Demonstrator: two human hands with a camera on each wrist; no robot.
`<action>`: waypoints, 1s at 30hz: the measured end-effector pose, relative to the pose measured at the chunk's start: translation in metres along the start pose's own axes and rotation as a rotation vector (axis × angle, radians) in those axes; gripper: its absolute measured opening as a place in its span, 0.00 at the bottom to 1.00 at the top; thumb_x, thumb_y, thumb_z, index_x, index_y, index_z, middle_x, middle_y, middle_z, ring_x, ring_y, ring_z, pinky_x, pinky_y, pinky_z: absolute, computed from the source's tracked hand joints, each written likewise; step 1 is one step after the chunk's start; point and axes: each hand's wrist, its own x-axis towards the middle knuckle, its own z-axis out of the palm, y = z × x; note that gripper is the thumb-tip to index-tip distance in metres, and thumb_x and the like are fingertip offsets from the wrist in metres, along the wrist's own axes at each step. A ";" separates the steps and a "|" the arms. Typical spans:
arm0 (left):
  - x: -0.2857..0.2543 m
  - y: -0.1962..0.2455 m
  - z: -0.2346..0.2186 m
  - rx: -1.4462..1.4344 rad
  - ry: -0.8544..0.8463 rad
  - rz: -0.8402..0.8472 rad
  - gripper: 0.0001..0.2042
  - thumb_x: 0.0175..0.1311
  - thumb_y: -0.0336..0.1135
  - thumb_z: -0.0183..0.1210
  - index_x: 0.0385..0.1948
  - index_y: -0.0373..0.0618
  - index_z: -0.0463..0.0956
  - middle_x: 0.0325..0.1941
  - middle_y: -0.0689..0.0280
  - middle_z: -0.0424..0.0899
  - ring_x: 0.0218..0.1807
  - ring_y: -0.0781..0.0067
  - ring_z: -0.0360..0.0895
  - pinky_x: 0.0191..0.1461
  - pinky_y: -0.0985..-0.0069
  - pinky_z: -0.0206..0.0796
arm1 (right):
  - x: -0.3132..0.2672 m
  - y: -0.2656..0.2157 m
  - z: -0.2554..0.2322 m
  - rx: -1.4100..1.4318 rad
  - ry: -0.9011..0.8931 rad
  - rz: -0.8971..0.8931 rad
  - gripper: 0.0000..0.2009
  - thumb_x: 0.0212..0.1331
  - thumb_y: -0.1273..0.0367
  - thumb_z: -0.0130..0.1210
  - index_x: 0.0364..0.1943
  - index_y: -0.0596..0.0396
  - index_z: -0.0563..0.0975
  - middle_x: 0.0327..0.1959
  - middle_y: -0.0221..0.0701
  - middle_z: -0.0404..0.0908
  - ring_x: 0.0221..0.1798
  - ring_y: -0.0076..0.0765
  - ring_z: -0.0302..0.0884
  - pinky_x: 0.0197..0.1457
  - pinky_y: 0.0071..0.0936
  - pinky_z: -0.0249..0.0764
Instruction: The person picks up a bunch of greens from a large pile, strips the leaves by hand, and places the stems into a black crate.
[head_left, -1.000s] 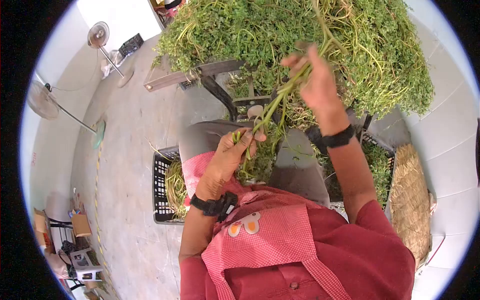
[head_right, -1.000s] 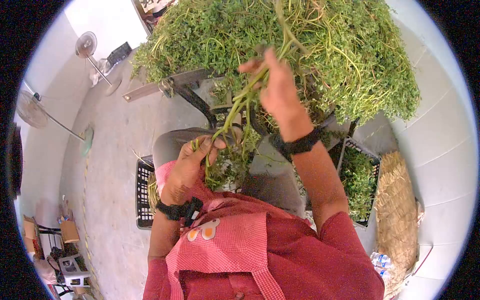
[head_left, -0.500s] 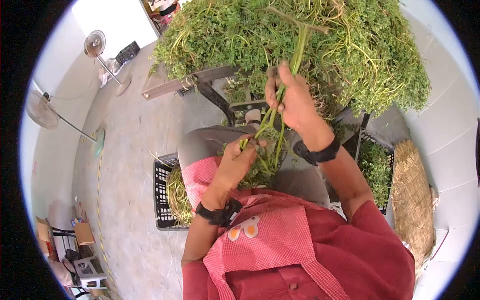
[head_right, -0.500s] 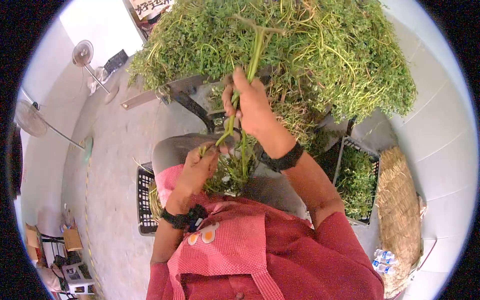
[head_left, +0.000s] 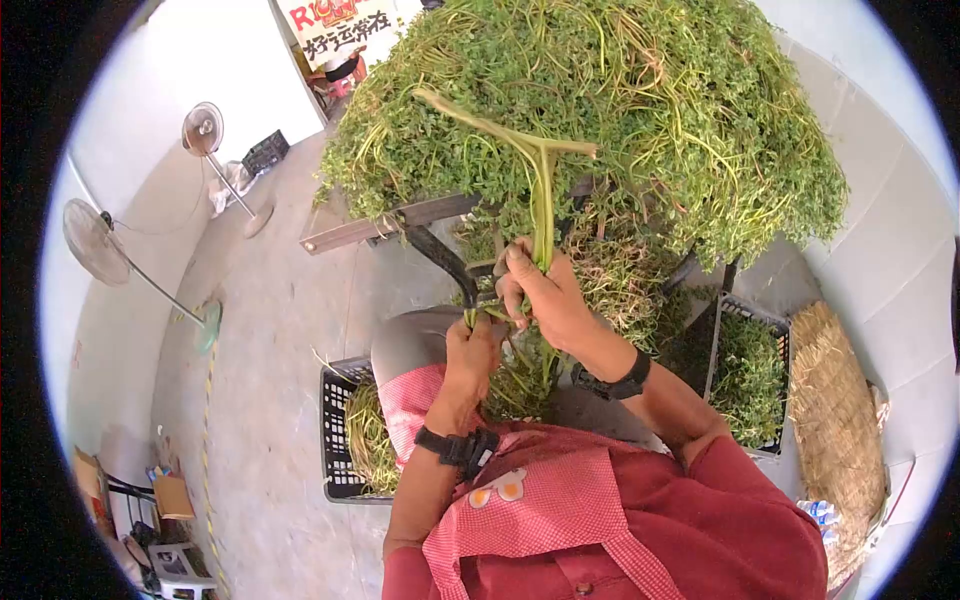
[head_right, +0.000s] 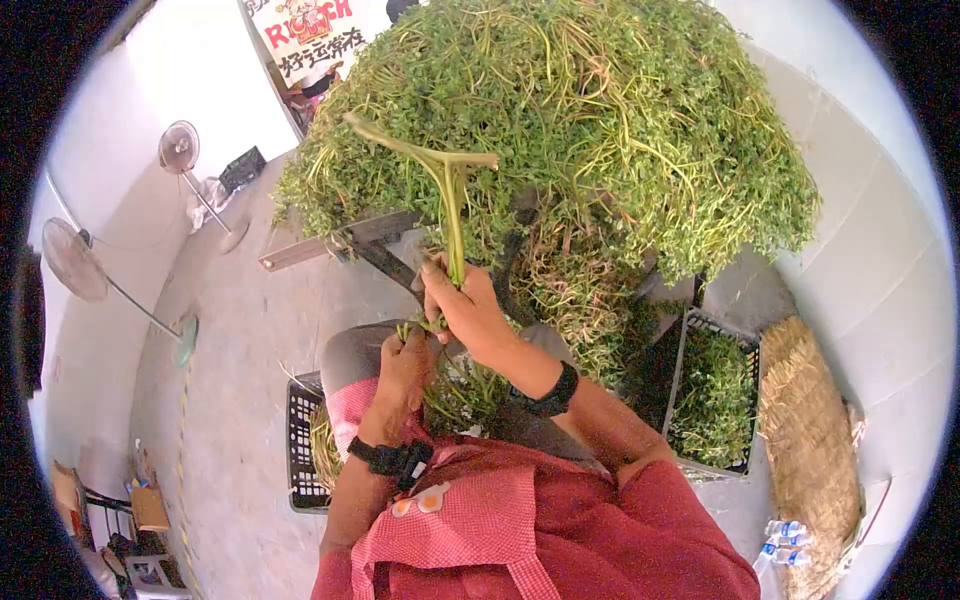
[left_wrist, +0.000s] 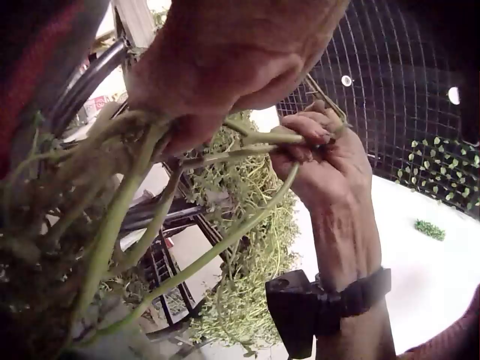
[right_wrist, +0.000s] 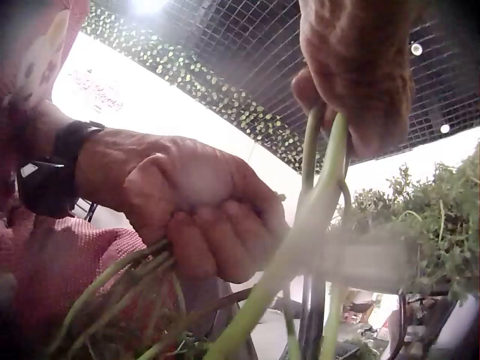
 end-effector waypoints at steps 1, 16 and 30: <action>-0.001 -0.006 -0.002 -0.023 -0.001 -0.009 0.11 0.65 0.38 0.45 0.24 0.48 0.68 0.12 0.76 0.59 0.12 0.83 0.54 0.14 0.81 0.45 | -0.001 -0.004 -0.003 0.000 0.005 -0.001 0.15 0.66 0.55 0.40 0.33 0.53 0.66 0.09 0.25 0.64 0.10 0.20 0.58 0.11 0.18 0.54; -0.019 0.023 -0.034 -0.267 0.009 0.050 0.09 0.60 0.35 0.56 0.21 0.46 0.70 0.23 0.65 0.78 0.15 0.87 0.59 0.13 0.88 0.46 | 0.037 -0.042 -0.075 0.522 -0.052 0.089 0.19 0.68 0.57 0.32 0.35 0.56 0.71 0.30 0.36 0.77 0.35 0.38 0.74 0.39 0.31 0.69; -0.013 -0.001 -0.005 -0.459 -0.470 -0.084 0.14 0.62 0.30 0.50 0.47 0.31 0.71 0.39 0.59 0.80 0.26 0.88 0.68 0.16 0.93 0.51 | 0.043 -0.028 -0.062 0.956 -0.083 0.166 0.17 0.69 0.55 0.29 0.30 0.51 0.63 0.18 0.25 0.58 0.22 0.28 0.57 0.29 0.28 0.62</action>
